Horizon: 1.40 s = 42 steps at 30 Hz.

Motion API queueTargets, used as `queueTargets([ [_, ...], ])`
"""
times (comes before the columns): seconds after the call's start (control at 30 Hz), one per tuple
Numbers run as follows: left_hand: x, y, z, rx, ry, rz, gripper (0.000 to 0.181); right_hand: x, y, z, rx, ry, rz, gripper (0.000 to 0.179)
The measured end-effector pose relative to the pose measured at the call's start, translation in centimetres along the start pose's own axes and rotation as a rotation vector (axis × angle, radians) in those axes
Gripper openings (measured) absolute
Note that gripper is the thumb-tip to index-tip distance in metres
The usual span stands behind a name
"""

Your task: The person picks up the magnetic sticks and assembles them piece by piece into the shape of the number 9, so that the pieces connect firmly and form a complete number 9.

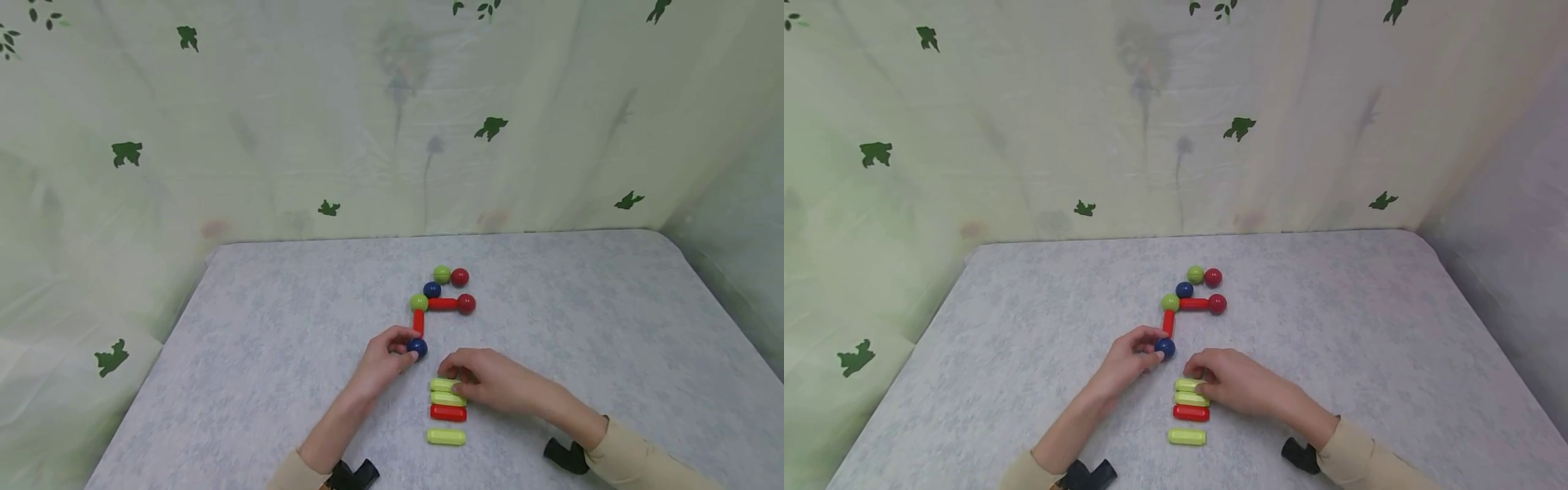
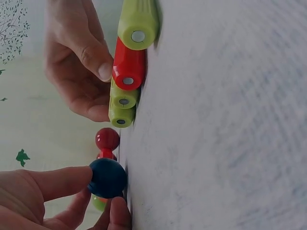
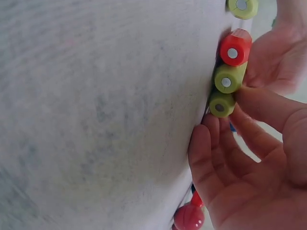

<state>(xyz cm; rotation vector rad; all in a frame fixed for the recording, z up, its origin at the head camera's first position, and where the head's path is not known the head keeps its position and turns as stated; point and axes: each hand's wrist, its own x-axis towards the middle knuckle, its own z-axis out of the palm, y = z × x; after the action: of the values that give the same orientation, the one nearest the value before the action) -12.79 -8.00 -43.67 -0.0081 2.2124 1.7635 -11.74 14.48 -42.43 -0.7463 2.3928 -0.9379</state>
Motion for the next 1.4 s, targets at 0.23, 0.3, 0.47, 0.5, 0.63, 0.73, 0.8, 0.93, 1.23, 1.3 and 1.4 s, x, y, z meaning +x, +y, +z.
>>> queueTargets([
  [0.23,-0.1,-0.2,0.0,-0.024,0.002,-0.017,0.029,0.1,-0.2,0.0,-0.028,0.056,0.034,0.021],
  [0.3,-0.1,-0.3,0.0,-0.025,0.003,-0.023,0.029,0.2,-0.1,-0.2,-0.022,0.09,0.039,0.02],
  [0.47,-0.2,-0.1,0.0,-0.024,0.008,-0.035,0.029,1.0,0.3,-0.8,0.002,0.16,0.039,0.02],
  [0.5,-0.2,-0.1,0.0,-0.026,0.009,-0.036,0.029,1.2,0.4,-0.8,0.001,0.169,0.035,0.019],
  [0.63,-0.2,-0.1,0.0,-0.036,0.007,-0.039,0.029,2.0,0.6,-1.0,-0.017,0.2,-0.001,0.019],
  [0.73,-0.2,-0.1,0.0,-0.039,0.009,-0.031,0.029,2.4,0.8,-1.2,-0.033,0.212,-0.034,0.02],
  [0.8,-0.2,-0.1,0.0,-0.039,0.009,-0.026,0.029,2.4,0.9,-1.2,-0.035,0.216,-0.044,0.021],
  [0.93,-0.2,0.0,0.0,-0.036,0.006,-0.024,0.028,2.4,1.0,-1.3,-0.013,0.216,-0.042,0.022],
  [1.23,0.1,0.0,0.0,-0.03,0.0,-0.02,0.026,1.3,1.0,-1.5,0.007,0.253,-0.041,0.024],
  [1.3,0.1,-0.1,0.0,-0.031,-0.003,-0.02,0.026,0.8,0.8,-1.5,-0.006,0.291,-0.052,0.024],
  [1.4,0.1,-0.1,0.1,-0.033,-0.007,-0.025,0.026,0.1,0.4,-1.3,-0.022,0.314,-0.076,0.022],
])
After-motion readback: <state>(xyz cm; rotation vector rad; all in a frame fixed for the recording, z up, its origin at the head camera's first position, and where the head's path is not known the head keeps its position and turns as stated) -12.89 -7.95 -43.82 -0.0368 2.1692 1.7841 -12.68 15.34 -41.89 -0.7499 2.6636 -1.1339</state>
